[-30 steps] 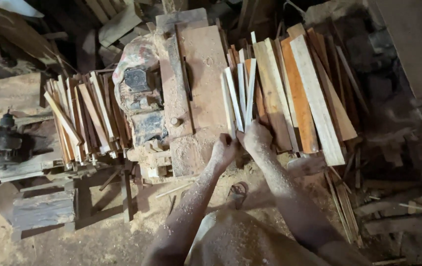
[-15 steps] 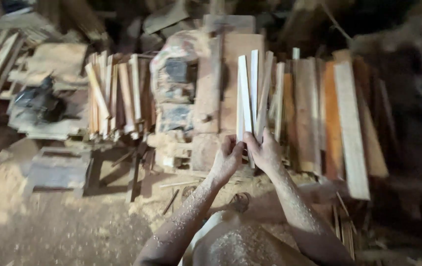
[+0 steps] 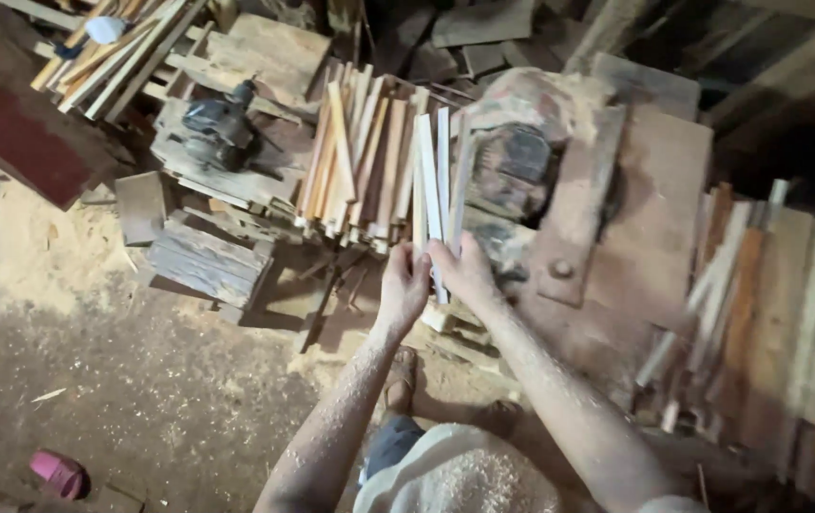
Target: Feeding thin wooden strips into a woodworking machine for processing.
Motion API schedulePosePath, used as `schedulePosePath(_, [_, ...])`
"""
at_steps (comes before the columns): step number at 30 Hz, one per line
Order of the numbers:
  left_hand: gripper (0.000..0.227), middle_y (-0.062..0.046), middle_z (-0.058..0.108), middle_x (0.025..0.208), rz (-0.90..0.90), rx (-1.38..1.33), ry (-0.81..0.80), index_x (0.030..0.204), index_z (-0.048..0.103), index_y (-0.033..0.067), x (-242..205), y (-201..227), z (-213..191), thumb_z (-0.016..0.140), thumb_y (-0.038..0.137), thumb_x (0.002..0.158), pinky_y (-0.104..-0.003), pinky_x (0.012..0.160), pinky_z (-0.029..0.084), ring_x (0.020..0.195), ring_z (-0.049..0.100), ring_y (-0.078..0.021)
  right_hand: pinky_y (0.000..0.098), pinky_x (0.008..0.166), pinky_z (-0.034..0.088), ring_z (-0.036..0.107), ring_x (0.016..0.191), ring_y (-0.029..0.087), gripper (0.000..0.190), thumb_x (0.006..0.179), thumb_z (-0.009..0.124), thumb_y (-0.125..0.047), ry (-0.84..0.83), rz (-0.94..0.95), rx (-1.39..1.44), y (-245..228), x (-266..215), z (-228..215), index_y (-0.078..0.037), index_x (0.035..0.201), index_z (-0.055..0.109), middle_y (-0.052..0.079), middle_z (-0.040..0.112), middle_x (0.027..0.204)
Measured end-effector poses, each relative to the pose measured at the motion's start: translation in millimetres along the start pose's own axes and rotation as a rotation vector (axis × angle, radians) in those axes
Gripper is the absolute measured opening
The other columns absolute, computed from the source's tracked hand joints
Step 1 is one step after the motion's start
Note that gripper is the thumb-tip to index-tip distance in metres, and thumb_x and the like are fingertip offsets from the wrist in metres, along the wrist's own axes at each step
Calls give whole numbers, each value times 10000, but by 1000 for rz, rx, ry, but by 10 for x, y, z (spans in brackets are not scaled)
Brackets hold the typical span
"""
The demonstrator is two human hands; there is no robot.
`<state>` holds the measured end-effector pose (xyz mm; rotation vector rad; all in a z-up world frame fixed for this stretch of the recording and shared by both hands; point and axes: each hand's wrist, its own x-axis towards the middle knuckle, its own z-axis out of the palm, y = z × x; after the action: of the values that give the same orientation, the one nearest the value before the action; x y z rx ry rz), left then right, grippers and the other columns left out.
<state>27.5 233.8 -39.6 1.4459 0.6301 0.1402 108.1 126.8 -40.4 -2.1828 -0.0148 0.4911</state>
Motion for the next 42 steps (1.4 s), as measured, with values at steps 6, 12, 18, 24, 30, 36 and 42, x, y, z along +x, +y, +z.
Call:
schedulePosePath(6, [315, -239, 711, 1024, -14, 311, 170, 1233, 597, 123, 1145, -438, -592, 573, 344, 1009, -572, 874, 585, 1047, 691, -442, 518, 1064, 481, 623, 1237, 426, 692, 843, 692, -642, -75, 33, -38, 46, 1085, 1114, -13, 1128, 647, 265, 702, 1183])
schedulePosePath(12, [555, -289, 566, 1122, 481, 792, 377, 1400, 483, 14, 1769, -571, -812, 656, 183, 900, -583, 770, 613, 985, 670, -522, 560, 979, 538, 682, 1138, 453, 784, 984, 583, -612, 1, -151, -117, -663, 1078, 1212, 30, 1430, 517, 347, 697, 1167])
schedulePosePath(18, [511, -193, 613, 1156, 504, 852, 322, 1269, 660, 83, 1571, -739, -913, 783, 211, 790, -526, 906, 554, 1068, 643, -448, 497, 1022, 553, 667, 1202, 325, 703, 990, 517, -587, -164, -121, -202, -190, 1427, 1463, -252, 1590, 369, 170, 722, 1253])
schedulePosePath(24, [326, -185, 631, 1057, 647, 596, 263, 1207, 681, 49, 874, -542, -663, 701, 241, 944, -412, 887, 544, 998, 664, -387, 466, 968, 571, 677, 1160, 373, 522, 1044, 552, -452, 17, -104, 129, -67, 920, 1208, -41, 1341, 680, 249, 726, 1188])
schedulePosePath(30, [298, -249, 680, 1060, 418, 355, -63, 1256, 665, 8, -207, 308, 90, 571, 163, 1020, -440, 837, 600, 1039, 699, -407, 441, 932, 592, 690, 1148, 296, 351, 1067, 542, -279, 170, -191, 392, 18, -382, 23, -159, 1357, 699, 152, 749, 1207])
schedulePosePath(36, [317, -212, 717, 1095, 343, 295, -504, 1262, 670, 22, -986, 420, 1225, 558, 189, 1017, -423, 856, 614, 1040, 726, -355, 329, 714, 640, 768, 978, 240, 239, 939, 746, -242, 589, -295, 142, 712, -1129, -1414, -172, 1161, 800, 94, 804, 1032])
schedulePosePath(42, [345, -150, 722, 1047, 473, 465, -615, 1251, 693, 99, -1271, -445, 2301, 651, 285, 964, -385, 743, 626, 981, 729, -331, 446, 729, 619, 744, 944, 345, 243, 891, 798, -205, 898, -65, -128, 2326, -1237, -2322, -176, 1132, 774, 161, 764, 926])
